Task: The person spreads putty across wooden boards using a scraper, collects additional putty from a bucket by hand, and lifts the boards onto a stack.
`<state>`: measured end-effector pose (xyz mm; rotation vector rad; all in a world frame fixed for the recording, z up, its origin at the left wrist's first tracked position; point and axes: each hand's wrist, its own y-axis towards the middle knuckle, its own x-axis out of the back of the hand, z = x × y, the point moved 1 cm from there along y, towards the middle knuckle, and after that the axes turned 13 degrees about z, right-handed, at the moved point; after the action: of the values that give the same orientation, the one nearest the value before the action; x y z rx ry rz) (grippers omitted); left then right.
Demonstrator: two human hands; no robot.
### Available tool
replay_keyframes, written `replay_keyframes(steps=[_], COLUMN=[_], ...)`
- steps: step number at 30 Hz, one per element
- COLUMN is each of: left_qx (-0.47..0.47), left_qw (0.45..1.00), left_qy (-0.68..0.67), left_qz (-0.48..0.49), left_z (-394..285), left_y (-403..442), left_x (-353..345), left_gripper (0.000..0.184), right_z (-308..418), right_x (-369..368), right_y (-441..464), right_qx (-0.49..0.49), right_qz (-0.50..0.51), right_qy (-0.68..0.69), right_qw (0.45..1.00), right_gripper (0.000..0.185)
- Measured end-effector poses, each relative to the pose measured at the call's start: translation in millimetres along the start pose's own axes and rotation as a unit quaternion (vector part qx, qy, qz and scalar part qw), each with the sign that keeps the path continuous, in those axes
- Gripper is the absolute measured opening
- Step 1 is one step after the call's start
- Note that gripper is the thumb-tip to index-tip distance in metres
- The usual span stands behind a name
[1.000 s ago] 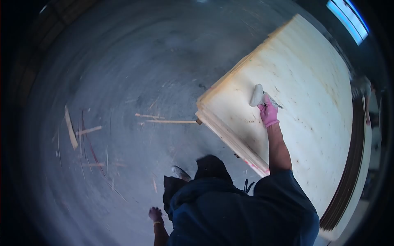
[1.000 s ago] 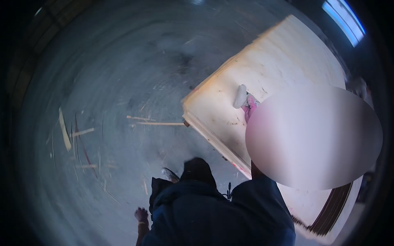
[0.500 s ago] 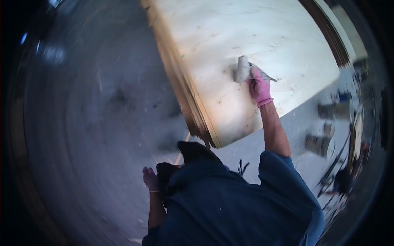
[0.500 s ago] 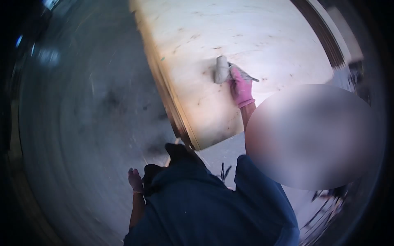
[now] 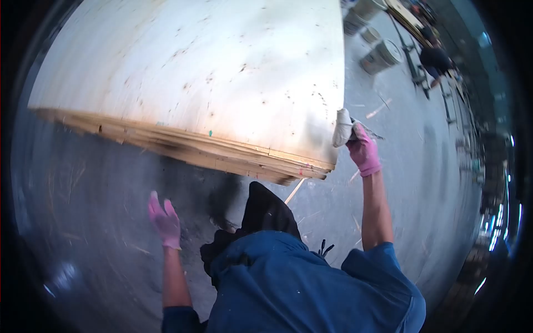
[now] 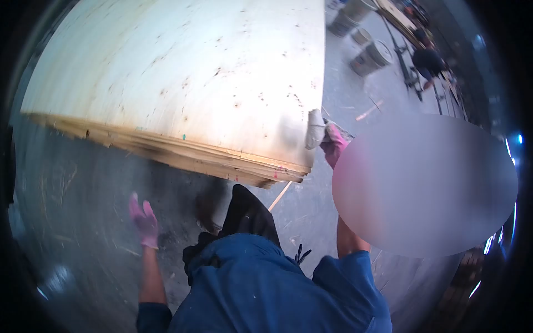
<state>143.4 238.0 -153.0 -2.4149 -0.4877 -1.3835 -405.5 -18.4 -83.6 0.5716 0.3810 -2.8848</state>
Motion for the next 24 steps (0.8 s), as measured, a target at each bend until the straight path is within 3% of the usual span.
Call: replay_keyframes(steps=[3,4,7,9,11,13,14,17,19,24], left_qx=[-0.166,-0.214,-0.245,-0.255,-0.237,-0.238,-0.242,-0.284,-0.264,-0.222], left_qw=[0.983,0.97,0.952,0.935,0.916,0.915,0.915,0.906,0.909,0.91], left_qy=[0.06,0.096,0.173,0.236,0.314,0.318,0.318,0.307,0.31,0.332], left_qz=[-0.048,-0.062,-0.063,-0.075,-0.079,-0.065,-0.059,-0.069,-0.085,-0.11], left_z=[-40.6,-53.3,-67.7,-56.2,-48.4,-44.1,-45.9,-34.3,-46.5,-30.8], left_y=[119.4,157.3,252.3,316.7,364.8,388.8,399.4,403.0,397.1,405.1], left_x=[36.0,41.3,41.2,40.2,35.4,33.3,31.2,28.6,25.2,14.6], left_gripper=[0.049,0.049,0.05,0.05,0.049,0.049,0.049,0.048,0.048,0.055], right_z=[14.0,14.5,-20.0,3.0,36.8,42.1,25.7,11.9,-6.3,-39.1], right_x=[9.5,4.6,38.8,4.4,-17.1,-45.7,-29.2,-59.6,-86.3,-168.5], right_y=[-23.6,-24.1,-4.7,14.4,41.7,51.2,42.4,-14.5,-46.1,-27.7], right_qx=[-0.011,0.001,0.023,-0.041,-0.056,-0.055,-0.01,-0.078,-0.043,-0.056], right_qz=[-0.173,-0.146,-0.12,-0.139,-0.079,-0.041,-0.003,-0.025,-0.06,-0.114], right_qy=[0.02,0.021,0.118,-0.23,-0.563,-0.645,-0.621,-0.634,-0.631,-0.601], right_qw=[0.985,0.989,0.986,0.962,0.821,0.761,0.784,0.769,0.772,0.789], right_gripper=[0.03,0.031,0.03,0.03,0.028,0.026,0.024,0.023,0.023,0.022])
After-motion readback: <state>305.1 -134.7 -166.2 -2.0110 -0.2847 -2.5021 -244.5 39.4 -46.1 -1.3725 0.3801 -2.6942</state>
